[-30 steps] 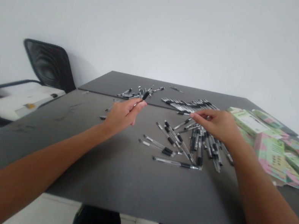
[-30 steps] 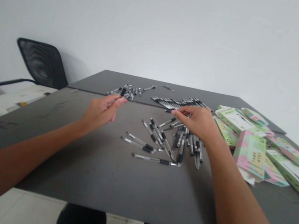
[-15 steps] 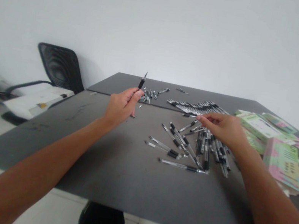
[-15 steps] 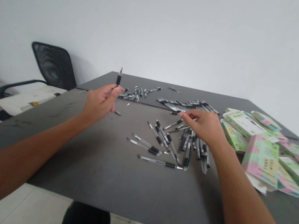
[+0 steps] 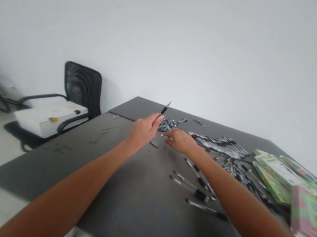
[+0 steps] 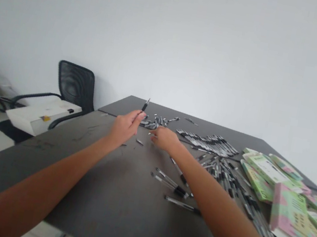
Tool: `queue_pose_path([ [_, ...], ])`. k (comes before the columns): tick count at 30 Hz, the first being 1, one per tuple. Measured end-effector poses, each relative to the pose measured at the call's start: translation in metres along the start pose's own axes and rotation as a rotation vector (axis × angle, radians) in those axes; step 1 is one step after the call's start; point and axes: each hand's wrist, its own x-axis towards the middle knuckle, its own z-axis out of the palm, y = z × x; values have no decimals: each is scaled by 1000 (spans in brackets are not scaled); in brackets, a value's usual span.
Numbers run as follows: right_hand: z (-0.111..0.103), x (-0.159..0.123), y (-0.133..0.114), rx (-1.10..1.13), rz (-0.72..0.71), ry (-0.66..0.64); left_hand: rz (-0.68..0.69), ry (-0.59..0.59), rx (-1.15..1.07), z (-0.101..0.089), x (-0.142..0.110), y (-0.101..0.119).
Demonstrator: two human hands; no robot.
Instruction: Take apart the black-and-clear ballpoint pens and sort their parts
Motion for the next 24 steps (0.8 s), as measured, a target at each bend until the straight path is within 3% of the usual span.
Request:
queue_pose_path([
  [4, 16, 37, -4, -88, 61, -83, -8, -19, 55, -2, 4, -5],
  [9, 26, 56, 2, -129, 86, -134, -35, -32, 111, -2, 9, -8],
  [24, 42, 65, 9, -67, 120, -98, -13, -101, 165, -4, 6, 3],
])
